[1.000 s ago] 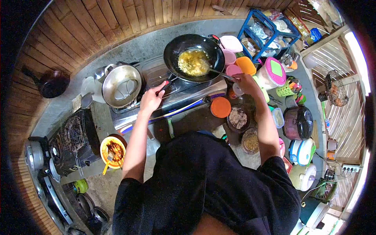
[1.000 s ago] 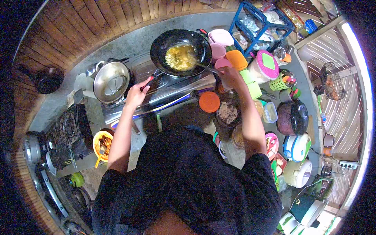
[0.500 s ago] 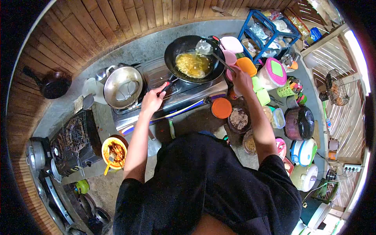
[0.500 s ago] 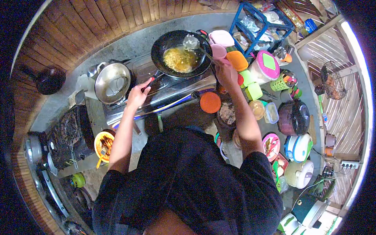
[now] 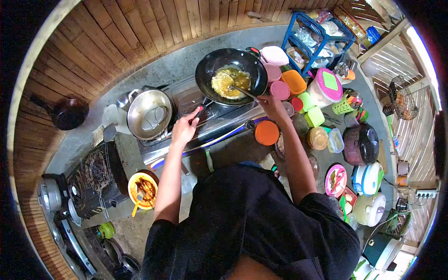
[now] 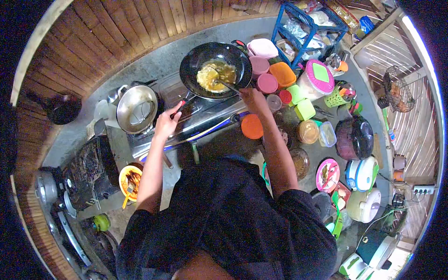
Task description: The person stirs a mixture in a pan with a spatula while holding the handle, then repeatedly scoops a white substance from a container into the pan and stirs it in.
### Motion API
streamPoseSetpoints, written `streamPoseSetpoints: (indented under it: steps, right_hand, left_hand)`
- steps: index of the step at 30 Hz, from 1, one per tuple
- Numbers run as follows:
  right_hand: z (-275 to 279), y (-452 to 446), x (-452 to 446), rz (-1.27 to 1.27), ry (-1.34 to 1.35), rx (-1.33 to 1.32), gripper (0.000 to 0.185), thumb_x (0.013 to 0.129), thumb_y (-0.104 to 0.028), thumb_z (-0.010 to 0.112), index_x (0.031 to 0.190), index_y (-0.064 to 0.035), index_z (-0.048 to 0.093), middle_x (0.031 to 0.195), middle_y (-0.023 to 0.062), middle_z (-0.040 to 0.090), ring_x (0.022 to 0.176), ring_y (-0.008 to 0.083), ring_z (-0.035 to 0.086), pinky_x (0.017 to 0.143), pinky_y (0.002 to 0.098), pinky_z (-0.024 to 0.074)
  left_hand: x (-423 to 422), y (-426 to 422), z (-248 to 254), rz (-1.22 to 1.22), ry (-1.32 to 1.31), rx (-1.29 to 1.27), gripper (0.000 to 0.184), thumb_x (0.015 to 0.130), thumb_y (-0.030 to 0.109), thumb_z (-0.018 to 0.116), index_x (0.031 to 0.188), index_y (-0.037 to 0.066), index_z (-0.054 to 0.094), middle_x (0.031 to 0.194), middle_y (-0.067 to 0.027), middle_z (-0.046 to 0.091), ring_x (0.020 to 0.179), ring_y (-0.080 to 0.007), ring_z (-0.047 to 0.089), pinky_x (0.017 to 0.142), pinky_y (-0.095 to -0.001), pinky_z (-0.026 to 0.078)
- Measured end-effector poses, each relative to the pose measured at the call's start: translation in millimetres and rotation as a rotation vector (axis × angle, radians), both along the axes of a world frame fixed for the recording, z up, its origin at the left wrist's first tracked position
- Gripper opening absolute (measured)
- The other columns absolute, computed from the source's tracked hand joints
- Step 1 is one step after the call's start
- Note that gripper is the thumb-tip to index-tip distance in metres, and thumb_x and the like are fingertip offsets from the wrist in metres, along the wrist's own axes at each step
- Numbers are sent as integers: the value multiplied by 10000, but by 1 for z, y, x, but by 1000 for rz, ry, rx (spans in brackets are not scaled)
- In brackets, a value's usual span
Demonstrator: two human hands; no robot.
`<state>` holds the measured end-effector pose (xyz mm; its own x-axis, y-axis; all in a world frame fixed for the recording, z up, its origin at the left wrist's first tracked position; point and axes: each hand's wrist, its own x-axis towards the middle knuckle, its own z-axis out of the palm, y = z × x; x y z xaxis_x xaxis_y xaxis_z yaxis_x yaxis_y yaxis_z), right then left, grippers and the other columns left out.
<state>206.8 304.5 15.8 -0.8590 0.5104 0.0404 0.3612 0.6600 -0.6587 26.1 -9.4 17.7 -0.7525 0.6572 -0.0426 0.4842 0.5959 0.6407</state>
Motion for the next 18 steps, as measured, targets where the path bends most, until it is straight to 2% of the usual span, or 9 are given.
streamPoseSetpoints:
  steps: [3, 5, 7, 8, 10, 11, 13, 15, 18]
  right_hand:
    - [18, -23, 0, -88, 49, 43, 290, 916, -187, 602, 1172, -67, 666, 916, 212, 694, 831, 350, 680, 730, 407, 506]
    - [26, -25, 3, -127, 64, 55, 287, 916, -185, 597, 1169, -71, 668, 927, 216, 691, 823, 373, 675, 725, 419, 508]
    - [30, -24, 7, -164, 138, 226, 295, 908, -166, 586, 1187, -109, 662, 895, 213, 686, 788, 395, 666, 667, 447, 515]
    - [30, -23, 8, -172, 137, 223, 295, 908, -166, 586, 1187, -109, 662, 895, 213, 686, 788, 395, 666, 667, 447, 515]
    - [30, -21, 9, -275, 42, 435, 309, 899, -160, 576, 1198, -163, 655, 827, 193, 682, 736, 386, 668, 594, 474, 509]
    - [28, -20, 10, -278, 41, 433, 309, 899, -160, 576, 1198, -163, 655, 827, 193, 682, 736, 386, 668, 594, 474, 509]
    - [20, -15, 13, -319, 40, 549, 349, 896, -169, 533, 1233, -197, 621, 686, 178, 636, 687, 394, 658, 609, 496, 533]
    - [10, -8, 15, -310, -15, 542, 331, 898, -169, 529, 1212, -185, 630, 714, 181, 651, 696, 397, 662, 619, 504, 534]
    - [21, -13, 14, -263, -140, 464, 296, 898, -182, 537, 1169, -156, 652, 789, 197, 676, 740, 402, 670, 655, 516, 536]
  left_hand:
    - [-1, 0, 0, -7, 8, -23, 415, 920, 268, 590, 1320, 375, 552, 1168, -123, 655, 984, -346, 655, 851, -418, 521]
    - [0, 1, 1, 8, -17, -7, 438, 910, 252, 630, 1328, 353, 551, 1186, -152, 640, 1022, -362, 644, 861, -389, 513]
    - [0, 1, 0, -1, -9, -2, 440, 909, 251, 632, 1329, 355, 551, 1173, -157, 647, 994, -353, 657, 849, -381, 513]
    - [0, 1, -1, -2, 0, 8, 442, 909, 249, 634, 1330, 356, 550, 1160, -162, 653, 967, -344, 671, 837, -372, 512]
    - [0, 1, -1, 2, -17, -11, 444, 909, 244, 635, 1330, 357, 551, 1145, -165, 660, 937, -330, 680, 825, -366, 510]
    - [0, 2, 0, 15, -32, -24, 447, 908, 238, 636, 1330, 358, 551, 1129, -168, 667, 906, -315, 689, 813, -360, 507]
    - [1, 3, 3, 16, -32, -37, 449, 908, 232, 637, 1331, 355, 552, 1119, -166, 672, 886, -306, 691, 805, -358, 505]
    - [1, 2, 2, 19, -35, -50, 451, 907, 226, 637, 1331, 353, 552, 1108, -165, 676, 865, -296, 692, 797, -356, 502]
    - [-2, 1, -5, 2, -7, 2, 448, 907, 220, 634, 1332, 337, 555, 1132, -163, 667, 919, -310, 689, 818, -358, 506]
